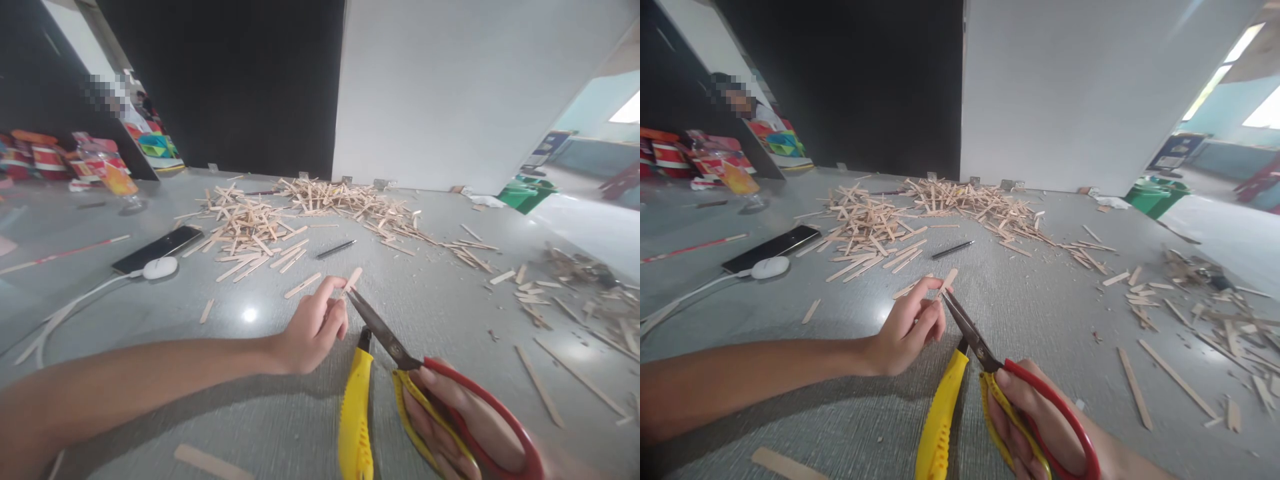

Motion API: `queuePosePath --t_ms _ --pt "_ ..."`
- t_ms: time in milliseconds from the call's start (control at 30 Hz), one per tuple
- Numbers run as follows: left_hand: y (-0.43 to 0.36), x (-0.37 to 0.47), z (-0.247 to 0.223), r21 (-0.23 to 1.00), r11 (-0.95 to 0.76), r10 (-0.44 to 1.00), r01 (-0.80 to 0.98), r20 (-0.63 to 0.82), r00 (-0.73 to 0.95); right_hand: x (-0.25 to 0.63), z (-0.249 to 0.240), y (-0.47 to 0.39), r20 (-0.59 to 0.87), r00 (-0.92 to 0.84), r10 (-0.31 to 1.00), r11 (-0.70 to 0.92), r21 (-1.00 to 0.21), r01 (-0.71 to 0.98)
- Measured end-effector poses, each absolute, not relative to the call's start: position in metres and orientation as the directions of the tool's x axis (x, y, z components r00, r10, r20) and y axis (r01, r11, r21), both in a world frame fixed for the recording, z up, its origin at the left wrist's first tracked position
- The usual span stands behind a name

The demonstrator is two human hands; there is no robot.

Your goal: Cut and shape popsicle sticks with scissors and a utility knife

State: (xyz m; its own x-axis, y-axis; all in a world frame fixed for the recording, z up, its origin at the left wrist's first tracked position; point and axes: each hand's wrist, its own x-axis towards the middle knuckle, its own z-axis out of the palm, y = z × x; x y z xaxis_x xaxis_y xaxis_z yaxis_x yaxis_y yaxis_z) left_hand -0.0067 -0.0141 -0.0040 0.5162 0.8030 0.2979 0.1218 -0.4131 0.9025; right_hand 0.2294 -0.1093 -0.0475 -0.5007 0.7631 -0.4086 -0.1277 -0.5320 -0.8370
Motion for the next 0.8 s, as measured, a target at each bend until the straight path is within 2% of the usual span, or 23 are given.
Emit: queuePosePath --t_ms 367,667,800 --pt "-0.013 -0.008 -0.007 0.859 -0.487 0.788 0.158 0.354 0.504 0.227 -0.045 -0.111 -0.369 -0.47 0.802 -0.449 -0.891 -0.065" --pt "-0.011 -0.008 -0.011 0.802 -0.572 0.753 0.172 0.43 0.498 0.226 -0.036 -0.116 -0.445 -0.46 0.768 -0.53 -0.845 -0.067" --pt "-0.01 -0.008 -0.01 0.813 -0.556 0.762 0.174 0.414 0.498 0.225 -0.036 -0.11 -0.463 -0.506 0.728 -0.579 -0.81 -0.092"
